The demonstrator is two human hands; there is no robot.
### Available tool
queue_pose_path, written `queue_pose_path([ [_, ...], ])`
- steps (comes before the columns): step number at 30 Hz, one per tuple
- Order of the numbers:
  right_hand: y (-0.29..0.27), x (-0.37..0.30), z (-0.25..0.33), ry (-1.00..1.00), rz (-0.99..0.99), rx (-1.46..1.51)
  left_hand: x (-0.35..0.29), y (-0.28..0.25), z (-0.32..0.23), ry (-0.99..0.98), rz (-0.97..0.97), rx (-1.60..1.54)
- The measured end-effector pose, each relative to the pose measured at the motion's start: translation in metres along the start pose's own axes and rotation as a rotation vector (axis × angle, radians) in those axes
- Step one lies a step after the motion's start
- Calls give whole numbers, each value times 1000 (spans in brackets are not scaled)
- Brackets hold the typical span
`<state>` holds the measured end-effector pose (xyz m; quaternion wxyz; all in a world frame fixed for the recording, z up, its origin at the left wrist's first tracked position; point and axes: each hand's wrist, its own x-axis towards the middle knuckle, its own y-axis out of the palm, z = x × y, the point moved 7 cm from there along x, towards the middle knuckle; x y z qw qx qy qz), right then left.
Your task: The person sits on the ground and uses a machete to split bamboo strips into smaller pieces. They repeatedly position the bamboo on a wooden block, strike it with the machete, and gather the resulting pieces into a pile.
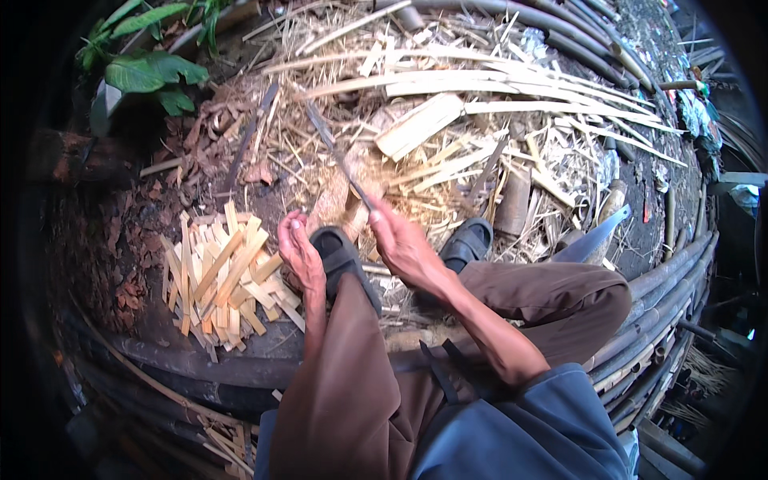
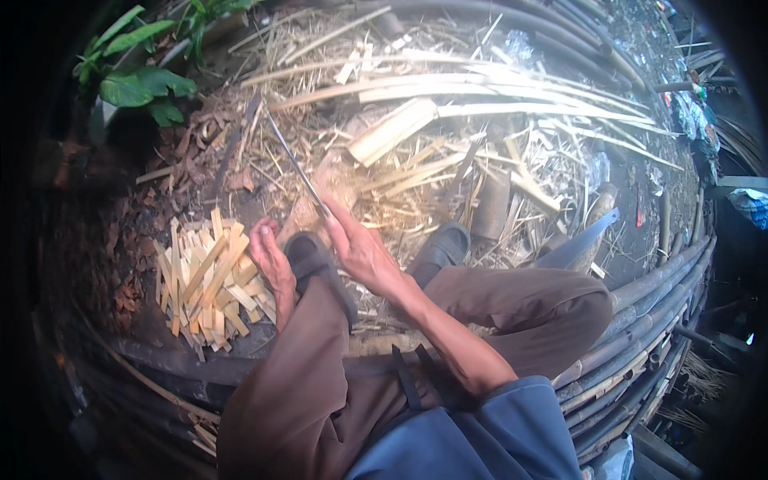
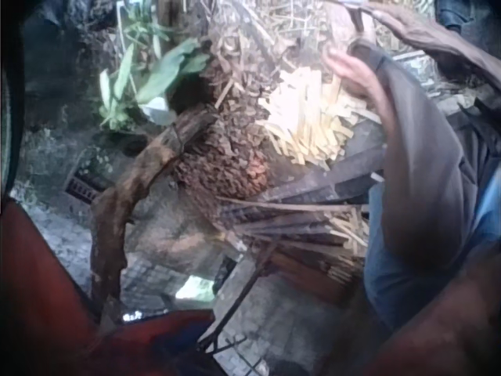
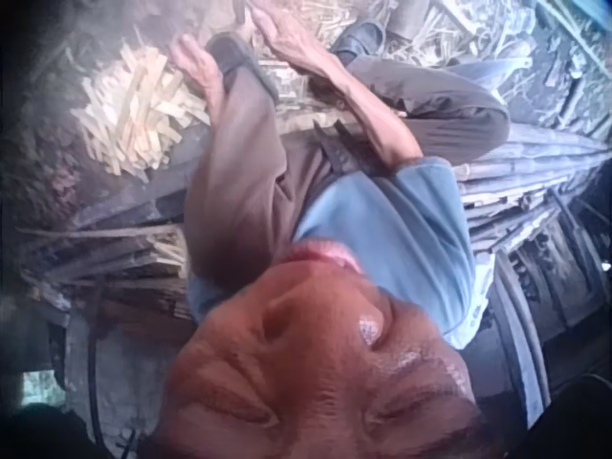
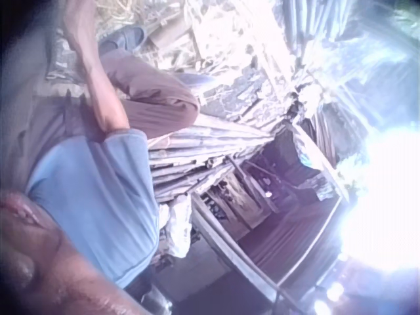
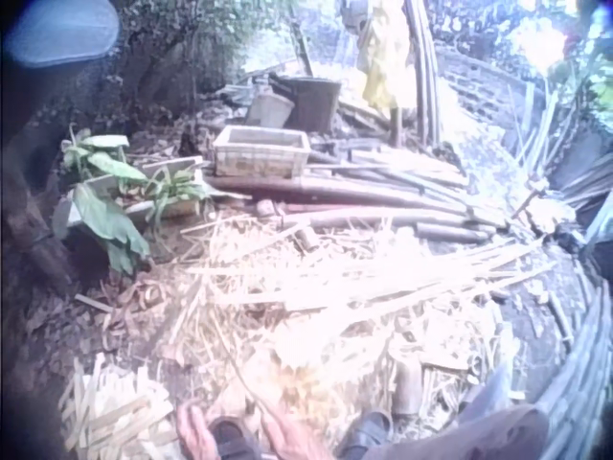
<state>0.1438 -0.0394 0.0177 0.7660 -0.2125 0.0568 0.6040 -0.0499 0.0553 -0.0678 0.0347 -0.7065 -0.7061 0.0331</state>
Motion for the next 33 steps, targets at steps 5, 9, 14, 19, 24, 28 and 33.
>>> queue_pose_path([
  [5, 2, 21, -40, 101, 53, 149, 7, 55, -80, 458, 258, 180],
  [9, 3, 26, -34, -6, 79, 1, 22, 104, -113, 671, 444, 485],
  [14, -2, 20, -55, 102, 84, 78, 46, 118, -105, 577, 453, 501],
  [19, -7, 33, -53, 14, -96, -343, 53, 120, -100, 554, 390, 569],
  [24, 3, 31, -78, 152, 145, -48, 42, 127, -99, 504, 416, 547],
  [28, -5, 38, -82, 14, -17, -585, 47, 128, -85, 227, 442, 377],
  [33, 8, 18, -81, 73, 111, -72, 42, 118, -93, 177, 451, 411],
])
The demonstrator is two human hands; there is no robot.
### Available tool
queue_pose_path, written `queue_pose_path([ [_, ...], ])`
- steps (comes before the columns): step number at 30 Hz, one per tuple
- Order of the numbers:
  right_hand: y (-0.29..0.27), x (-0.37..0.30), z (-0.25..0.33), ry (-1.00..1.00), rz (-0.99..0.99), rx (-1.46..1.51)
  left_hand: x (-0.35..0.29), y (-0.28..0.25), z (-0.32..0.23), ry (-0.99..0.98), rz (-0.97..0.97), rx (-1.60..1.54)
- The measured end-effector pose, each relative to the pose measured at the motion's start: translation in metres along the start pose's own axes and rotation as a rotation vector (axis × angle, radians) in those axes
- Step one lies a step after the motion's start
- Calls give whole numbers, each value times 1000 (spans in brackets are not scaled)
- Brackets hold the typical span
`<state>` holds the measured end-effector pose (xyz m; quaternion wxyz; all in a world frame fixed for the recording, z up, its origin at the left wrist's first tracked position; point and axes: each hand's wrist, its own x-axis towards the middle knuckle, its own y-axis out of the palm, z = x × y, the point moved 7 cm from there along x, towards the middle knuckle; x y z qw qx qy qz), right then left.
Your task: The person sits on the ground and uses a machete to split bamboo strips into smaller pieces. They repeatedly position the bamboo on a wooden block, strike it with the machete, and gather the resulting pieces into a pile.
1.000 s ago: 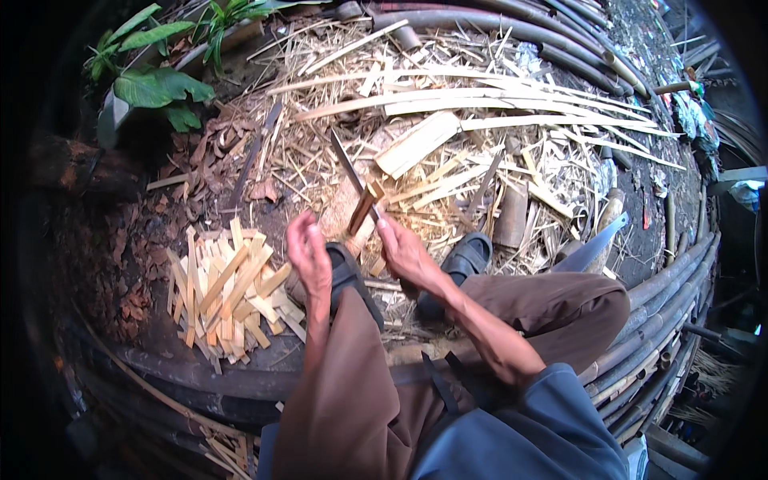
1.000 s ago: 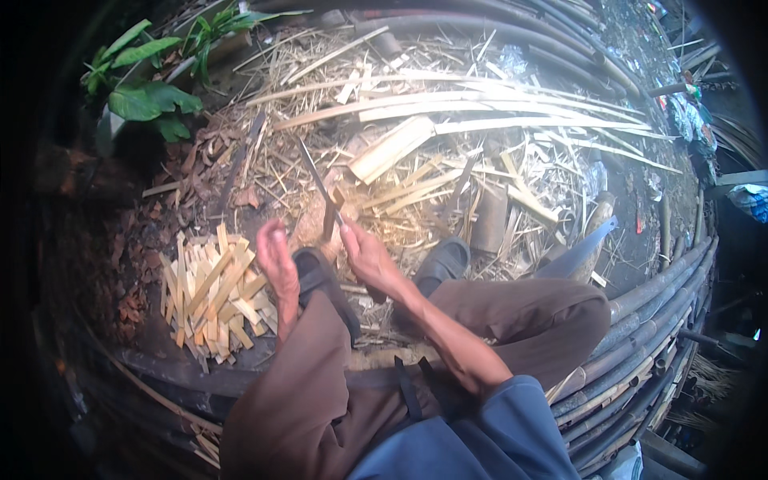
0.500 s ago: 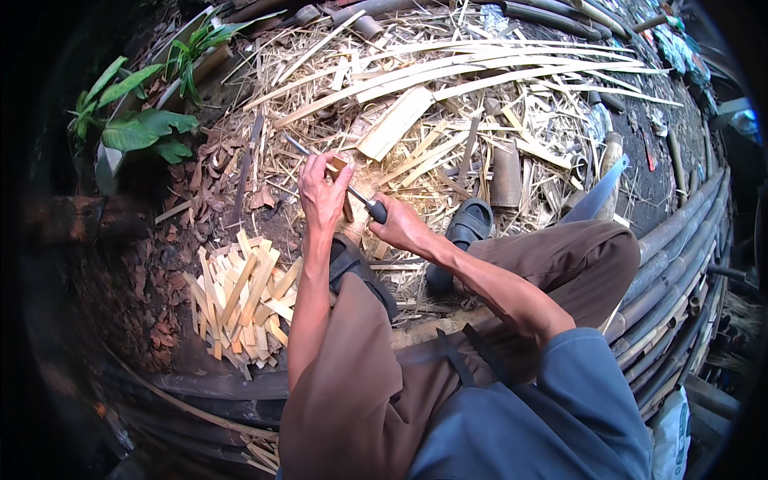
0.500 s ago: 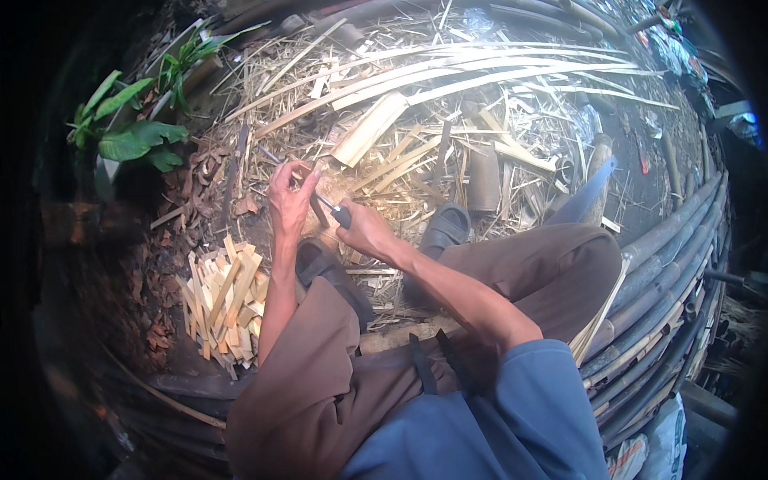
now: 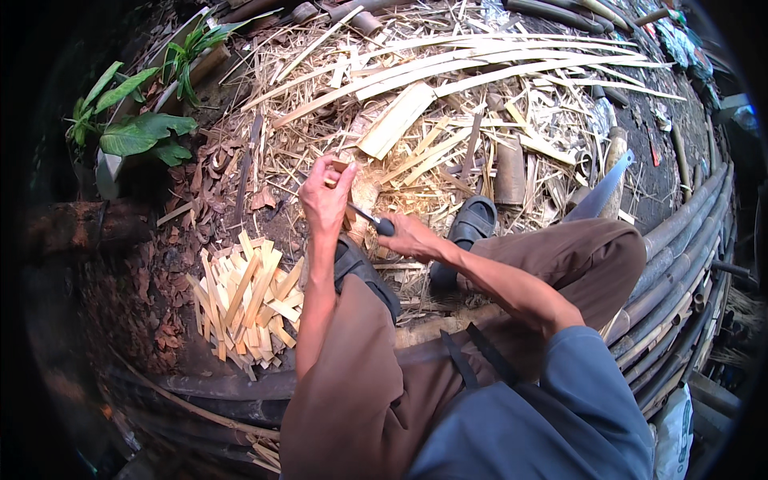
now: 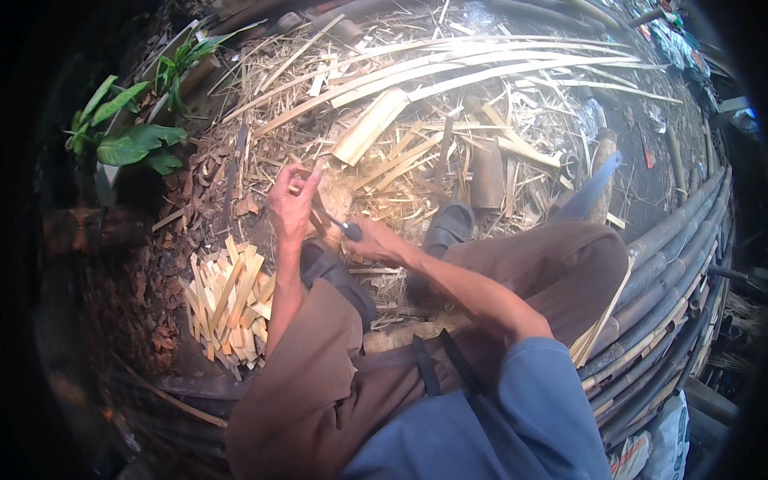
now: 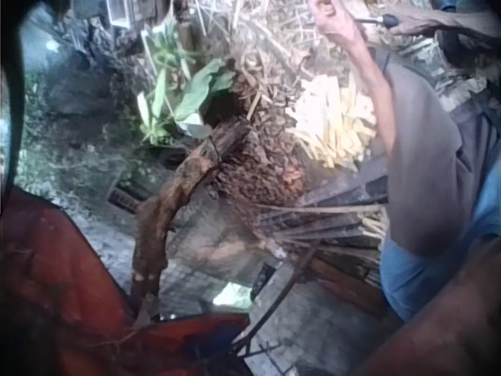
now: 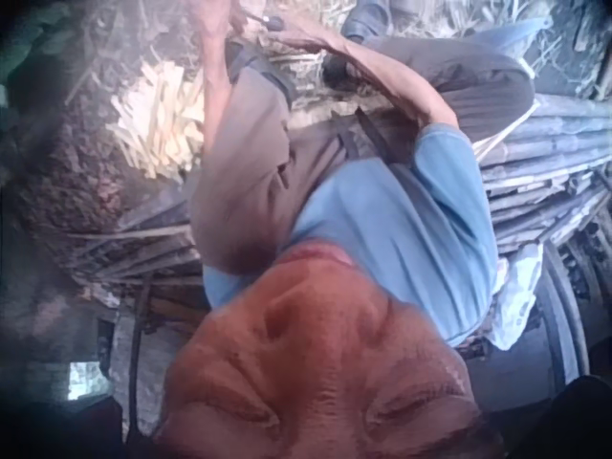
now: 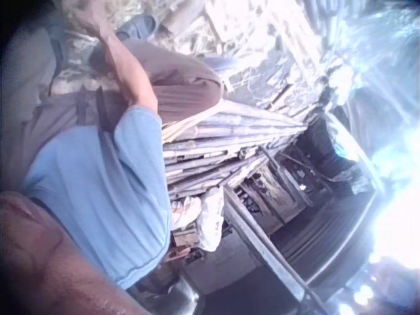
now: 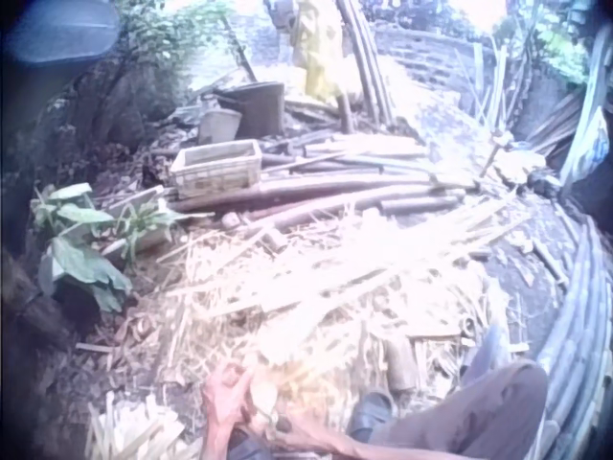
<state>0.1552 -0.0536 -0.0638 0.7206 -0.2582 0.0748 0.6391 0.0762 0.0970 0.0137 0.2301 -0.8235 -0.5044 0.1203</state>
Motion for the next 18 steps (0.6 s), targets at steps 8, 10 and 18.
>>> queue_pose_path([
  [8, 25, -38, -35, 52, -88, -71, 19, -135, 5, 252, -653, -64],
  [10, 21, -51, -36, 184, -122, 38, 17, -139, 36, 60, -593, -280],
  [18, 8, -55, -20, -11, -261, -229, -48, -79, 76, -183, -478, 7],
])
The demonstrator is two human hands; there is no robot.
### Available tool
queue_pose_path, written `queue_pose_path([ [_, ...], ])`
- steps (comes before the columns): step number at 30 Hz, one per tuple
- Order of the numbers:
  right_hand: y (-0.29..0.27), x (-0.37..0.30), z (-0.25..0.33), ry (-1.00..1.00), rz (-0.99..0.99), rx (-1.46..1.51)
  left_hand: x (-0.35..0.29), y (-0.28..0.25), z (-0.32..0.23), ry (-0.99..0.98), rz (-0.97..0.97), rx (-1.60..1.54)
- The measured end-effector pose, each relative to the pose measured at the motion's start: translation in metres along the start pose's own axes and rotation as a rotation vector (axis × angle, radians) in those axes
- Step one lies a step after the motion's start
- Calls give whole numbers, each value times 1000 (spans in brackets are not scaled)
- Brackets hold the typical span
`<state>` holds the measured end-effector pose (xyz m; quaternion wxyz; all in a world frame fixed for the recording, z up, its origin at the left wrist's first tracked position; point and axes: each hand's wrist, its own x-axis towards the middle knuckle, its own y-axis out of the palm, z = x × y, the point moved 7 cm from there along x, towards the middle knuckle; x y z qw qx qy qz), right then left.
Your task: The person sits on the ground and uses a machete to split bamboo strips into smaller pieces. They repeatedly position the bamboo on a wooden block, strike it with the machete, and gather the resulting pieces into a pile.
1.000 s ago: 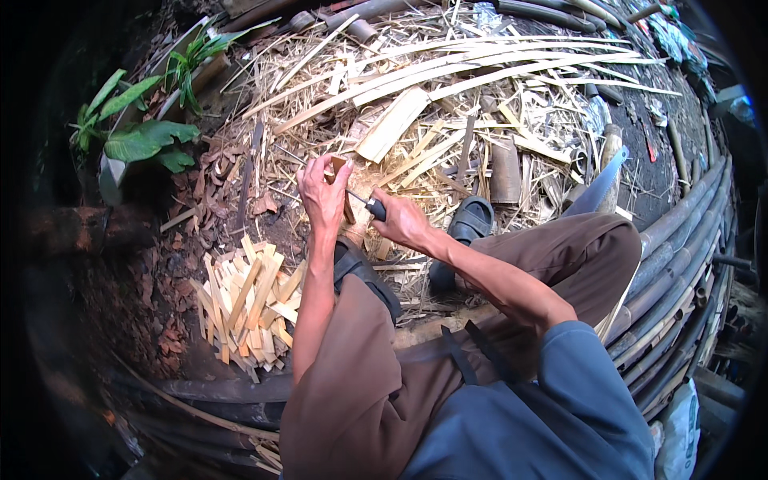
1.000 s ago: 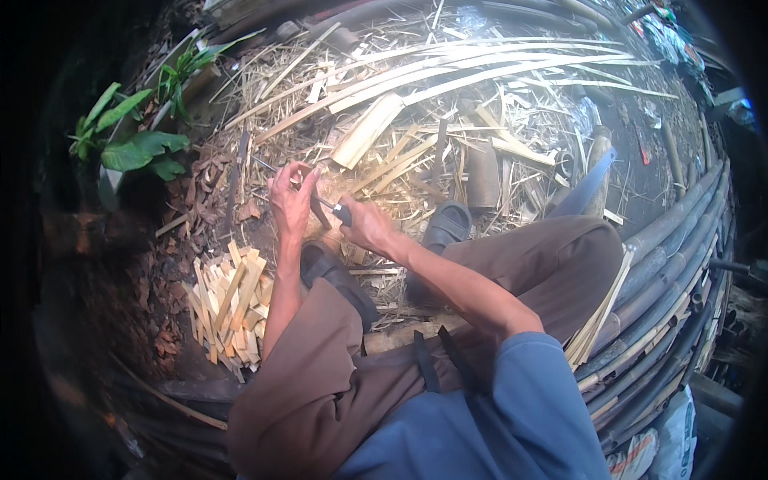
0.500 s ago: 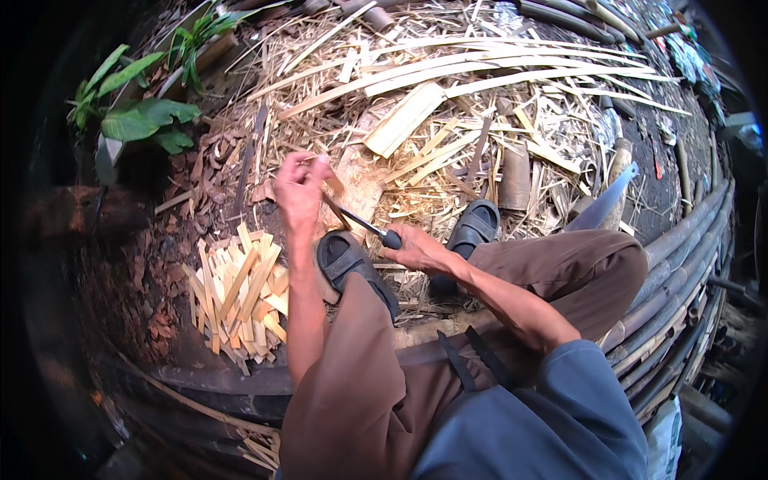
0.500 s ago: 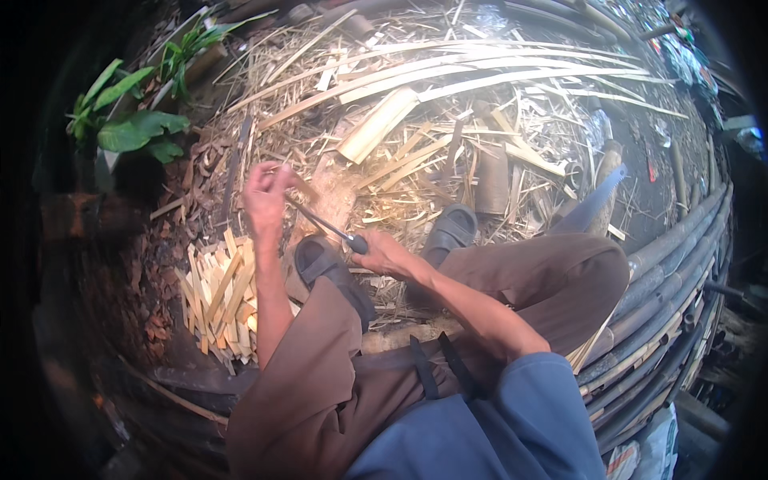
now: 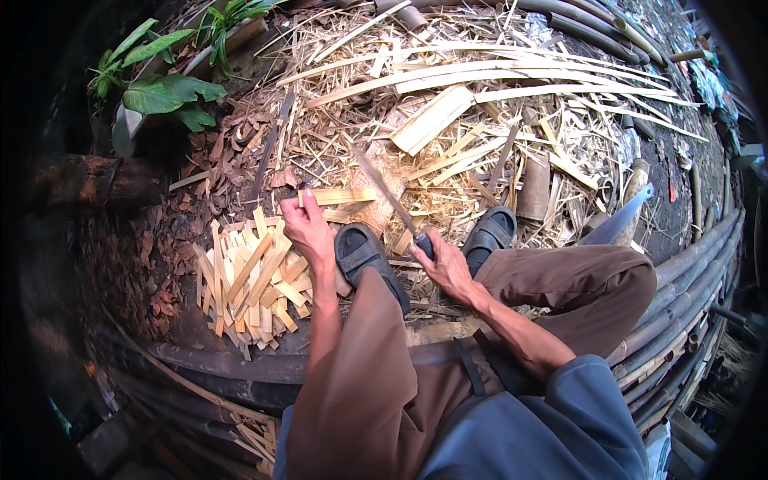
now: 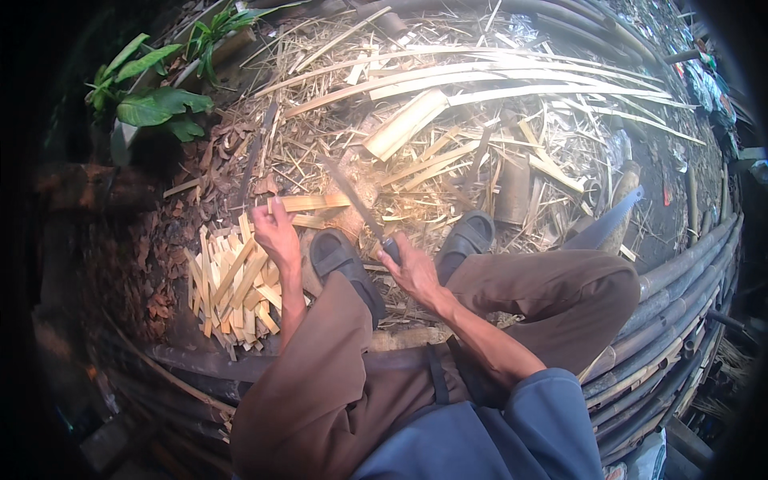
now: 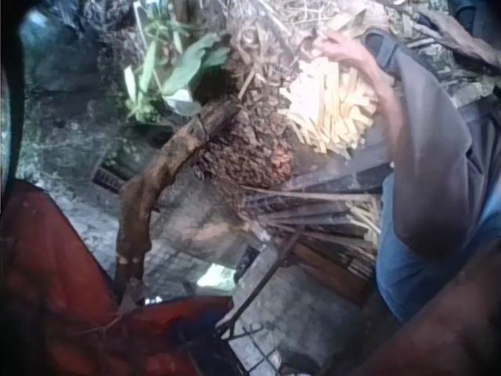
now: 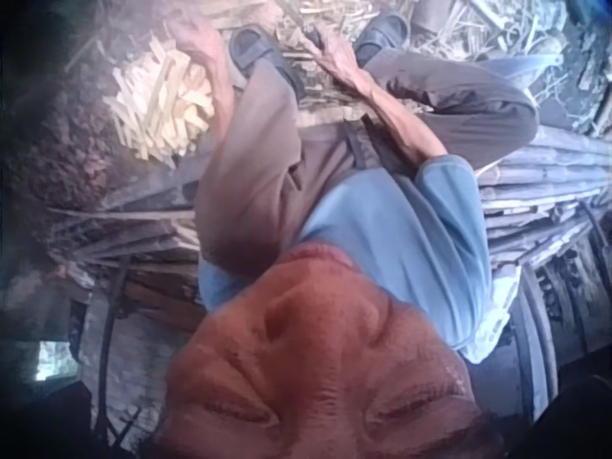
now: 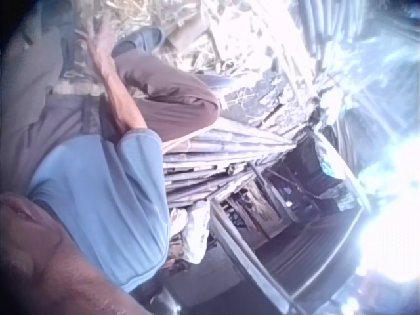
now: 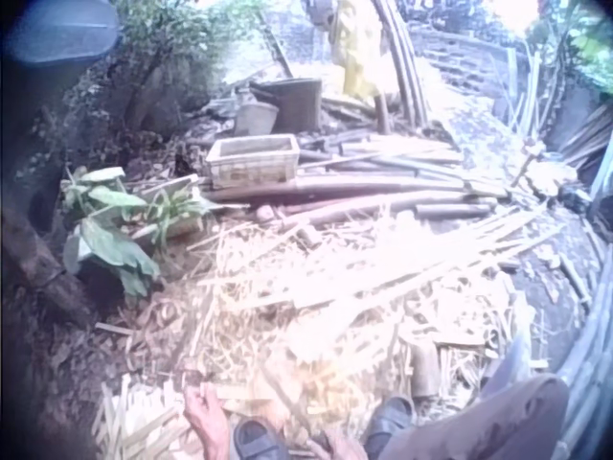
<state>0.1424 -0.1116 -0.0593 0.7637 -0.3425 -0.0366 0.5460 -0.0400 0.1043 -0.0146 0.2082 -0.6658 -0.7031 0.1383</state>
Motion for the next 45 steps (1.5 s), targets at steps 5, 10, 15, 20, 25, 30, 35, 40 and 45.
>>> queue_pose_path([
  [5, 35, -17, 38, 22, 119, 211, -23, 5, 11, -156, 98, -135],
  [10, 51, -13, 47, 23, 193, 204, -30, 1, 1, -91, 217, 155],
  [15, 74, -7, 30, 84, 186, -6, -26, -5, 28, -338, 153, -237],
  [20, 49, -8, 1, 176, 103, 42, -32, 7, 16, -335, 221, -268],
  [25, 40, 3, 16, 94, 138, 62, -35, 11, -3, -227, 212, -152],
  [30, 39, -4, 23, 98, 148, 147, -33, 8, 5, -260, 192, -170],
  [35, 41, 10, -7, 122, 109, 126, -37, 9, 12, -182, 194, -140],
  [40, 35, 10, -7, 52, -17, 71, -39, 11, 10, -191, 219, -142],
  [45, 36, -1, -5, 98, 129, 93, -41, 12, -5, -150, 234, -141],
])
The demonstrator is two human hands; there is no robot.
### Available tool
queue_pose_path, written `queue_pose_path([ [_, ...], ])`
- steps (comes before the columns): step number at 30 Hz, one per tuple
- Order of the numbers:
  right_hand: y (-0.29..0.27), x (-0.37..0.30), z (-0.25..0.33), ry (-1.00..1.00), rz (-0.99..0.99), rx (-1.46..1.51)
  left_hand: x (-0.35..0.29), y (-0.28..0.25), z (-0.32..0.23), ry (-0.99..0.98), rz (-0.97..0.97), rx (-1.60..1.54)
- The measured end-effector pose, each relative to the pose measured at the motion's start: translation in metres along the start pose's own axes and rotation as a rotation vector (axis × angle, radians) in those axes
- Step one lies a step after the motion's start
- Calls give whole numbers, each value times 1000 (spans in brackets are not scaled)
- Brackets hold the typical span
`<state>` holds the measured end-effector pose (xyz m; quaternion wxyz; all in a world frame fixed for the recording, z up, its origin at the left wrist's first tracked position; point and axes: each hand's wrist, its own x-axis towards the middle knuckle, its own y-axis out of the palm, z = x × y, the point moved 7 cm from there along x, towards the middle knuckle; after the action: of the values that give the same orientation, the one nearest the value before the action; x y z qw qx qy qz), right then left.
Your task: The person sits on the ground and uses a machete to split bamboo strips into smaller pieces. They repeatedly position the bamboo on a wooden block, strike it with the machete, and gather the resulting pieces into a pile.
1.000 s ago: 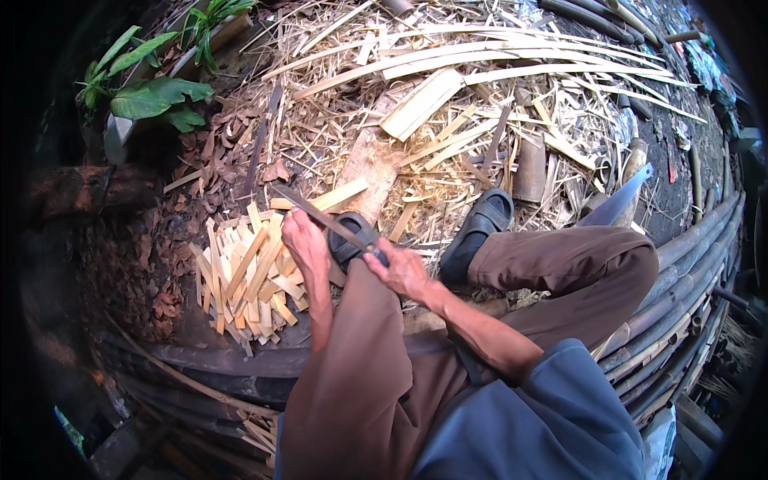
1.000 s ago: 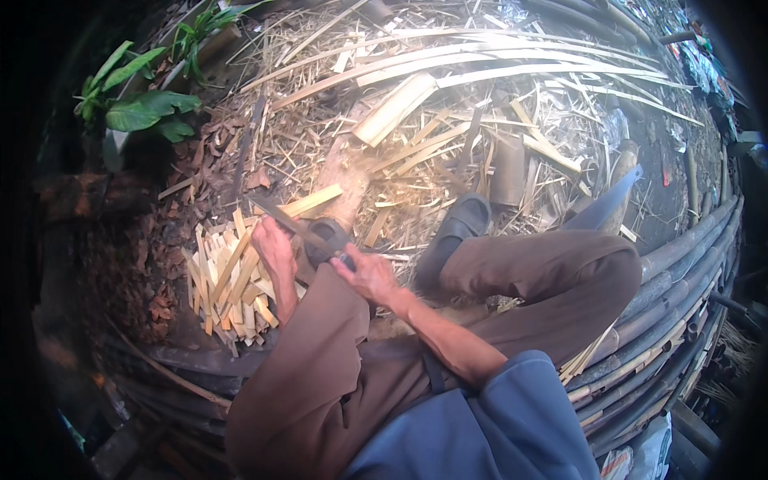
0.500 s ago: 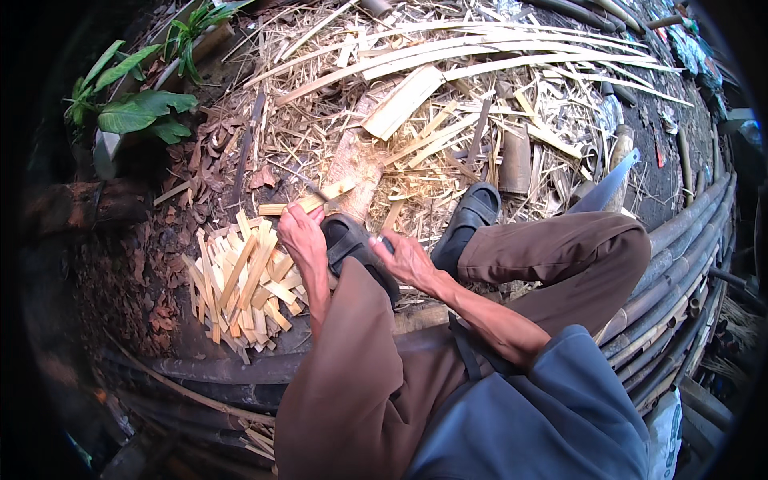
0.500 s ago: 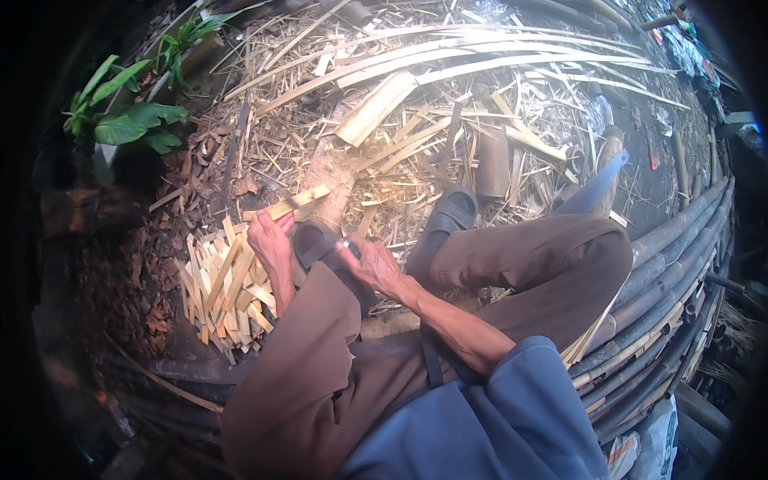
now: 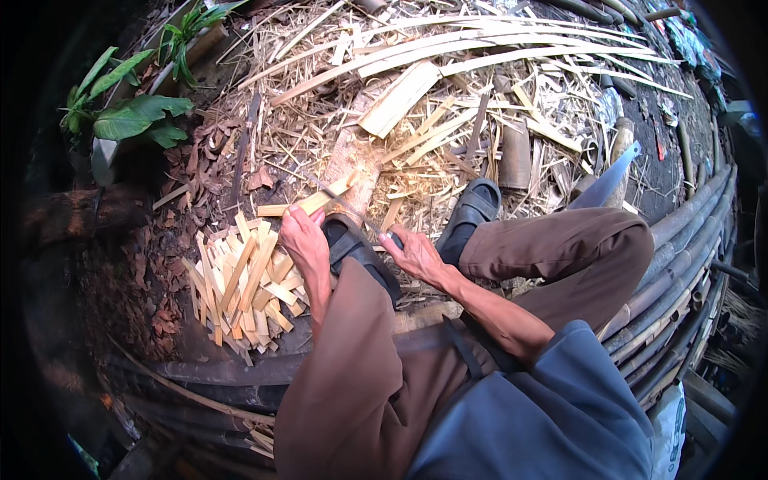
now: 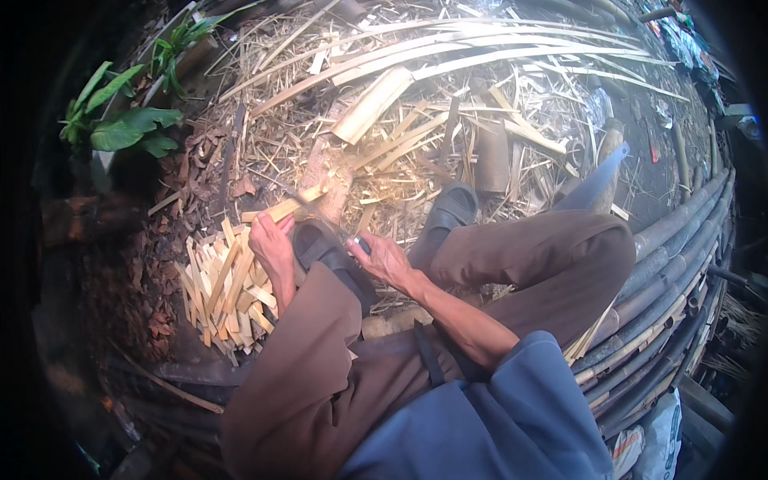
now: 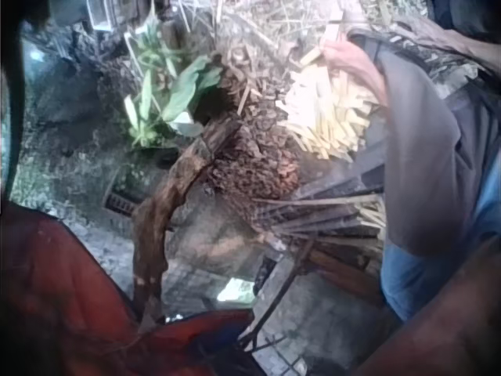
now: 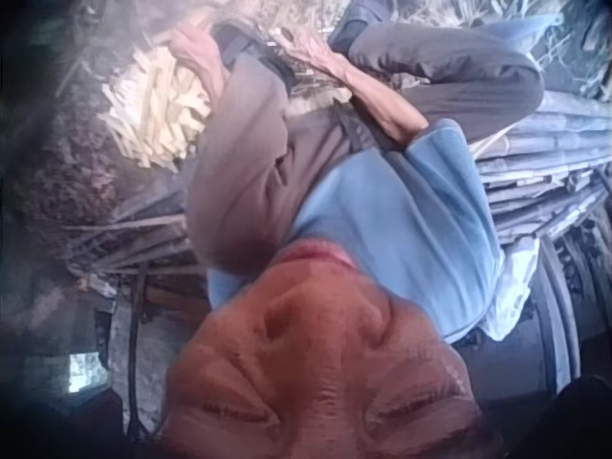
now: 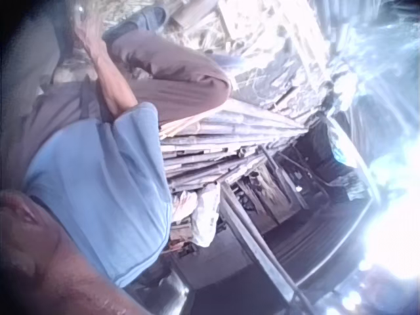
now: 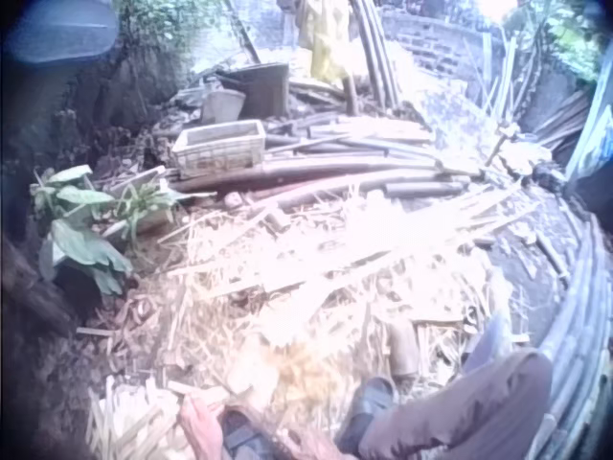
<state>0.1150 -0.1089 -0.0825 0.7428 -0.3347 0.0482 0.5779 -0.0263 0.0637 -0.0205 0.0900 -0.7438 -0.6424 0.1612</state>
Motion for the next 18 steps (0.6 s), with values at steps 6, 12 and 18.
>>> queue_pose_path([
  [6, 17, 7, -49, 91, -56, 35, 3, -2, 10, 7, -11, 9],
  [12, 20, 1, -61, 190, 7, 180, 10, -20, 22, -74, -30, -87],
  [18, 23, 12, -90, 189, -1, 283, 2, -34, 38, -157, -29, -366],
])
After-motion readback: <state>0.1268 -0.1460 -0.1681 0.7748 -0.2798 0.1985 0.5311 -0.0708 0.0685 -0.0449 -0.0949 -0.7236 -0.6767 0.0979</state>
